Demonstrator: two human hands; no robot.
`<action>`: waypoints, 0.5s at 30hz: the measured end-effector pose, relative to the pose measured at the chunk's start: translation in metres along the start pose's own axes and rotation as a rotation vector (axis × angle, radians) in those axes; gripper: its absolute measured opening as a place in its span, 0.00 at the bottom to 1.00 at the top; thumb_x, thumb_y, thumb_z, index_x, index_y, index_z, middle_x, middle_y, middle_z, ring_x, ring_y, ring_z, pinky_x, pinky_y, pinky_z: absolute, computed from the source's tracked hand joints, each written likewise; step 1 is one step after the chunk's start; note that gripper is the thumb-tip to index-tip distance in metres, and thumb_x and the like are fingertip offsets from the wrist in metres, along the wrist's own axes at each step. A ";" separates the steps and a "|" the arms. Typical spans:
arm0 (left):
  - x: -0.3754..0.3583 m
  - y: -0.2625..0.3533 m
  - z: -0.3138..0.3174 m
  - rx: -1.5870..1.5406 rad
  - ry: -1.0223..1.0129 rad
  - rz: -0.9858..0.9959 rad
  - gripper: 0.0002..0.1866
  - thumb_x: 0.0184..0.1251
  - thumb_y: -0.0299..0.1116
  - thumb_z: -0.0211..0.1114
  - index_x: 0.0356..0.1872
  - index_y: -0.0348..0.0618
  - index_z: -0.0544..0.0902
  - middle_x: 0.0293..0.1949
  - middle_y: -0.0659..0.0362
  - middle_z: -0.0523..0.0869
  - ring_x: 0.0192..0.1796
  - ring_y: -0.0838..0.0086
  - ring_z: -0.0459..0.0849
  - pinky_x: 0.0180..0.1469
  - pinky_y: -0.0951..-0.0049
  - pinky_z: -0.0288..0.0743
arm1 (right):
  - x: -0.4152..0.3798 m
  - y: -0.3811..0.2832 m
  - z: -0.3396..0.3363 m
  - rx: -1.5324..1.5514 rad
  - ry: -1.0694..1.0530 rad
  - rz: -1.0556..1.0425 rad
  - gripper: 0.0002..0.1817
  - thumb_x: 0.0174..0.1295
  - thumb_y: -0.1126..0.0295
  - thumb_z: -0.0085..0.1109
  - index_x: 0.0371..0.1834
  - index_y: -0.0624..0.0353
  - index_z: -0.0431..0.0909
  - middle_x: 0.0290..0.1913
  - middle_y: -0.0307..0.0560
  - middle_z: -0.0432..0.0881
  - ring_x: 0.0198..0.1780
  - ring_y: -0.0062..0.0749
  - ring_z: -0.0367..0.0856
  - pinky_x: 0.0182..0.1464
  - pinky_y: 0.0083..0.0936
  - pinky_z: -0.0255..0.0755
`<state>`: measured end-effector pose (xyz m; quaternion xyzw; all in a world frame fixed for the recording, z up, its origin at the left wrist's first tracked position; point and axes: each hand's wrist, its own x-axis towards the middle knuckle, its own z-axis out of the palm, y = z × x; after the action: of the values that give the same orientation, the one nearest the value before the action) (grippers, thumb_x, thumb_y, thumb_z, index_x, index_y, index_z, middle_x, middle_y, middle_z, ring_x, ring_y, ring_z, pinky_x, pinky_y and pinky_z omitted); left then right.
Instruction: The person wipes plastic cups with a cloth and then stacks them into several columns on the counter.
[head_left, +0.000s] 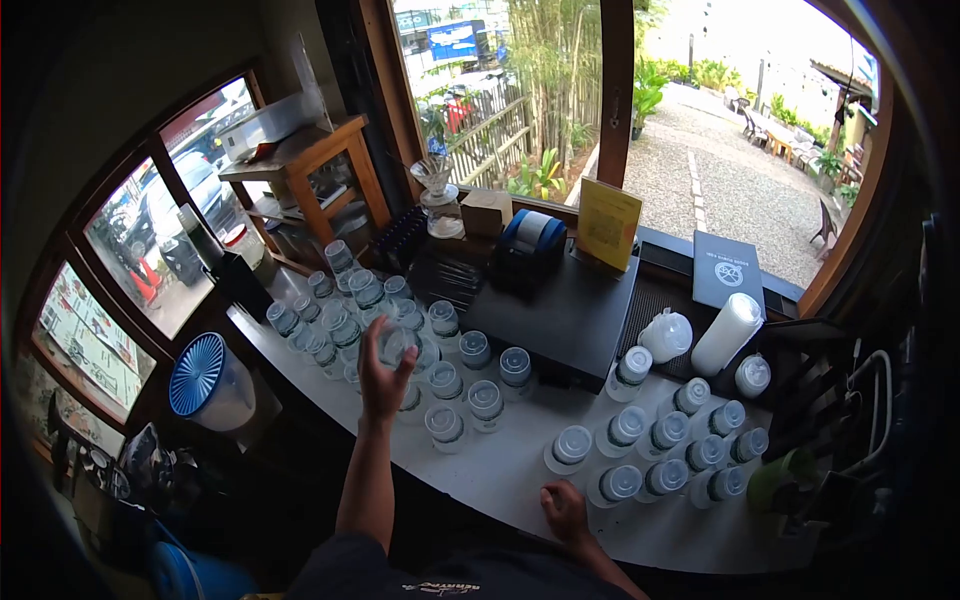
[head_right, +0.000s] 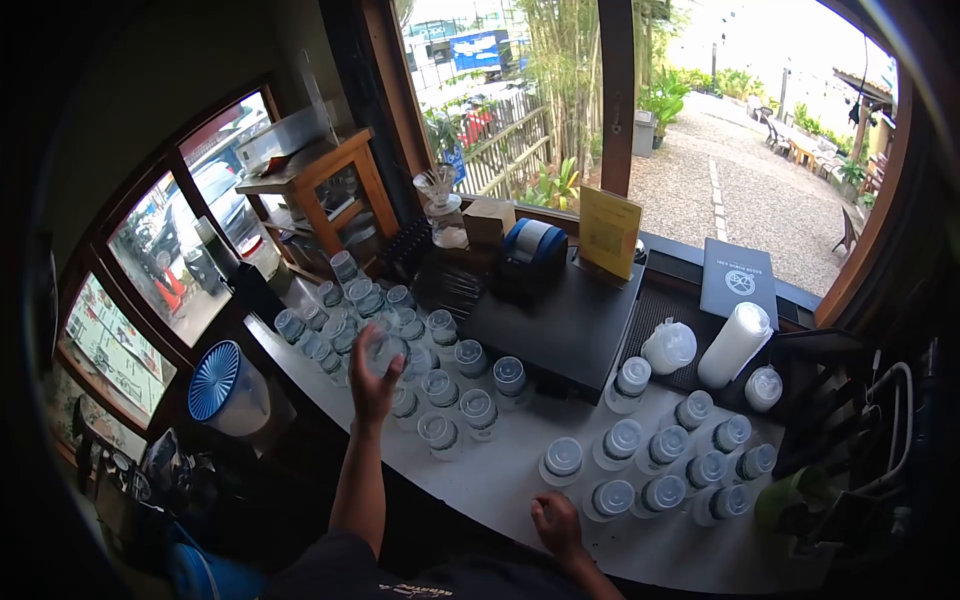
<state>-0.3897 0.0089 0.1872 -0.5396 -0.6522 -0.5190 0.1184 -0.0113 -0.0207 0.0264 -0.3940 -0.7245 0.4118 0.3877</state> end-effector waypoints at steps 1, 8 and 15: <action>-0.008 0.013 -0.008 -0.189 0.065 -0.055 0.38 0.62 0.41 0.75 0.69 0.35 0.68 0.63 0.43 0.77 0.64 0.52 0.78 0.67 0.53 0.71 | 0.000 -0.002 0.002 -0.007 0.024 0.027 0.06 0.64 0.71 0.64 0.37 0.64 0.82 0.36 0.55 0.86 0.40 0.48 0.86 0.46 0.38 0.79; -0.103 -0.002 -0.007 -0.263 -0.396 0.029 0.34 0.59 0.39 0.78 0.63 0.38 0.73 0.58 0.46 0.80 0.61 0.49 0.78 0.64 0.55 0.72 | 0.056 -0.052 0.061 -0.029 0.271 -0.122 0.07 0.61 0.76 0.65 0.41 0.64 0.81 0.40 0.54 0.83 0.43 0.47 0.84 0.49 0.37 0.78; -0.155 -0.041 -0.020 -0.455 -0.581 0.101 0.39 0.55 0.32 0.80 0.67 0.46 0.67 0.62 0.42 0.75 0.61 0.44 0.79 0.62 0.52 0.76 | 0.149 -0.109 0.123 -0.550 0.139 -0.130 0.37 0.59 0.71 0.70 0.73 0.58 0.67 0.63 0.61 0.73 0.62 0.58 0.77 0.62 0.44 0.74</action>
<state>-0.3720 -0.0921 0.0628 -0.7086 -0.4989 -0.4694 -0.1691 -0.2062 0.0379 0.1160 -0.4645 -0.8043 0.1462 0.3407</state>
